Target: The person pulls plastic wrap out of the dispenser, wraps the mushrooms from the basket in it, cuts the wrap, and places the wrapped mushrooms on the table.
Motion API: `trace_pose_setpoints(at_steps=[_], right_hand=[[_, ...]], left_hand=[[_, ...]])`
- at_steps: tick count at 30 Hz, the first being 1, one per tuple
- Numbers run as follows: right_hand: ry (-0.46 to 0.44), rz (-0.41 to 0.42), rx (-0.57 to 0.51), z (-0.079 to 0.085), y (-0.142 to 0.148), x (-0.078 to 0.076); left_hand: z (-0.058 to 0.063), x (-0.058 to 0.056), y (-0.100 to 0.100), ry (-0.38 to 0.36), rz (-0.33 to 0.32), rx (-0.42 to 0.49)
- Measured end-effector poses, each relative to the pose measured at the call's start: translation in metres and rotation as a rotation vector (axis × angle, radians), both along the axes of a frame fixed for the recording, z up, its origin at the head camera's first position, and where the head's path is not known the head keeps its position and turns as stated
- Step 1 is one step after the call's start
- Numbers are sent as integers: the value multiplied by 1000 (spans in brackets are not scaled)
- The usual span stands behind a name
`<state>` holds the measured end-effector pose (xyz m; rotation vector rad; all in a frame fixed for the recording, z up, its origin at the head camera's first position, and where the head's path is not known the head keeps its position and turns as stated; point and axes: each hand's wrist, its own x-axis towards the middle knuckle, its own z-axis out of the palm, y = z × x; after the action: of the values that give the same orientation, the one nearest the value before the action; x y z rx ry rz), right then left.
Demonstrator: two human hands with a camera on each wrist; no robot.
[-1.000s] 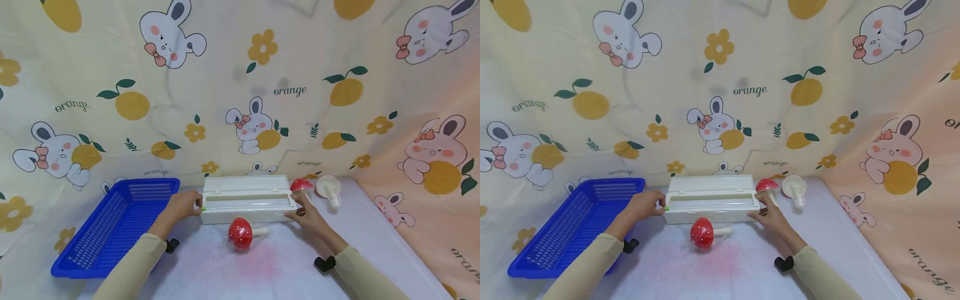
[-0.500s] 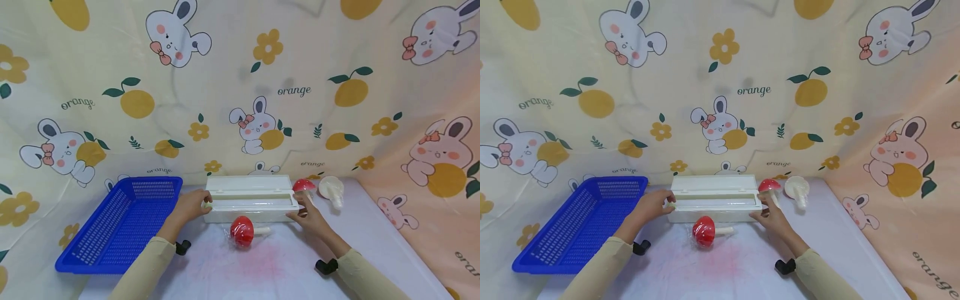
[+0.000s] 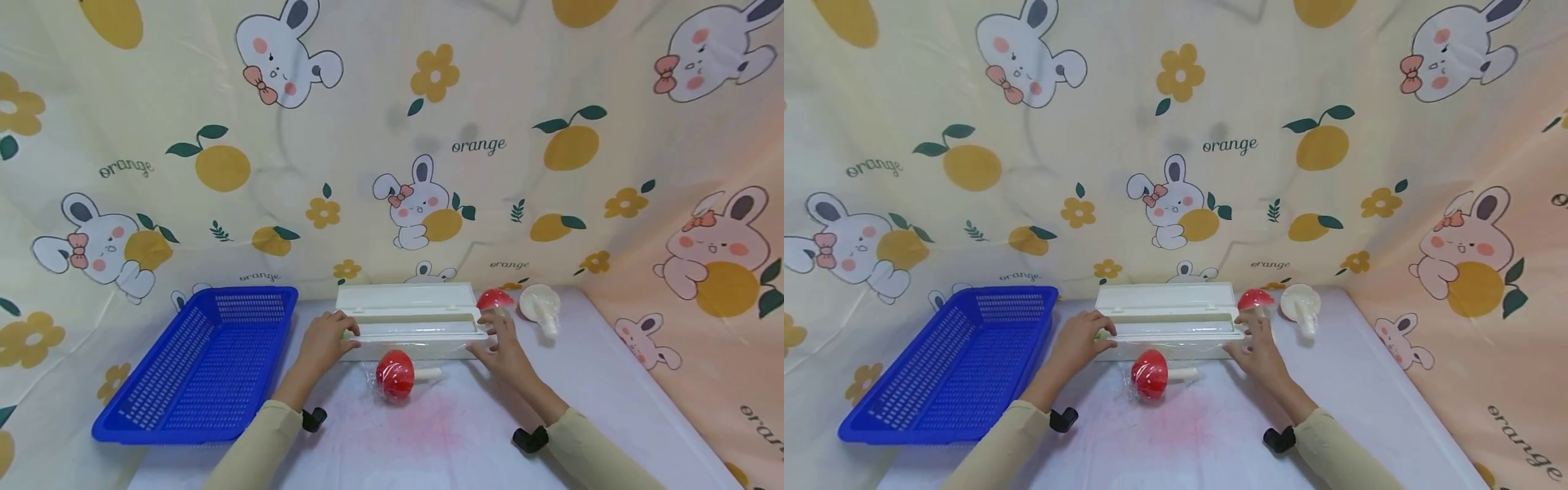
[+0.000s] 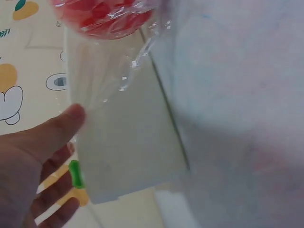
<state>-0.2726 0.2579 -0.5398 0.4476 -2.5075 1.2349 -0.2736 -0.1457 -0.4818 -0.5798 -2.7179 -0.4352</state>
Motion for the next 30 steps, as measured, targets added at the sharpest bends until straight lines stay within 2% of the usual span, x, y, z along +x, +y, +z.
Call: trace_pose_setpoints(at_steps=[3, 6, 11, 14, 17, 22, 25, 28, 30], right_hand=[[92, -43, 69, 0, -3, 2], [174, -51, 118, 1, -4, 4], [277, 29, 160, 2, -3, 11], [309, 130, 146, 2, -4, 17], [303, 266, 91, 1, -7, 22], [224, 441, 33, -1, -17, 33], [185, 516, 44, 0, -25, 39], [140, 551, 56, 1, -30, 41], [114, 541, 60, 0, -32, 41]], left_hand=[[-6, 4, 0, 94, -20, 25], [-10, 7, -1, 169, -37, 28], [-15, 14, -2, 204, -53, 14], [-17, 20, -1, 161, -69, 49], [-20, 28, 1, 77, -101, 136], [-27, 43, 7, -126, -189, 310], [-32, 49, 10, -231, -234, 366], [-36, 52, 12, -285, -279, 393], [-39, 53, 12, -296, -310, 404]])
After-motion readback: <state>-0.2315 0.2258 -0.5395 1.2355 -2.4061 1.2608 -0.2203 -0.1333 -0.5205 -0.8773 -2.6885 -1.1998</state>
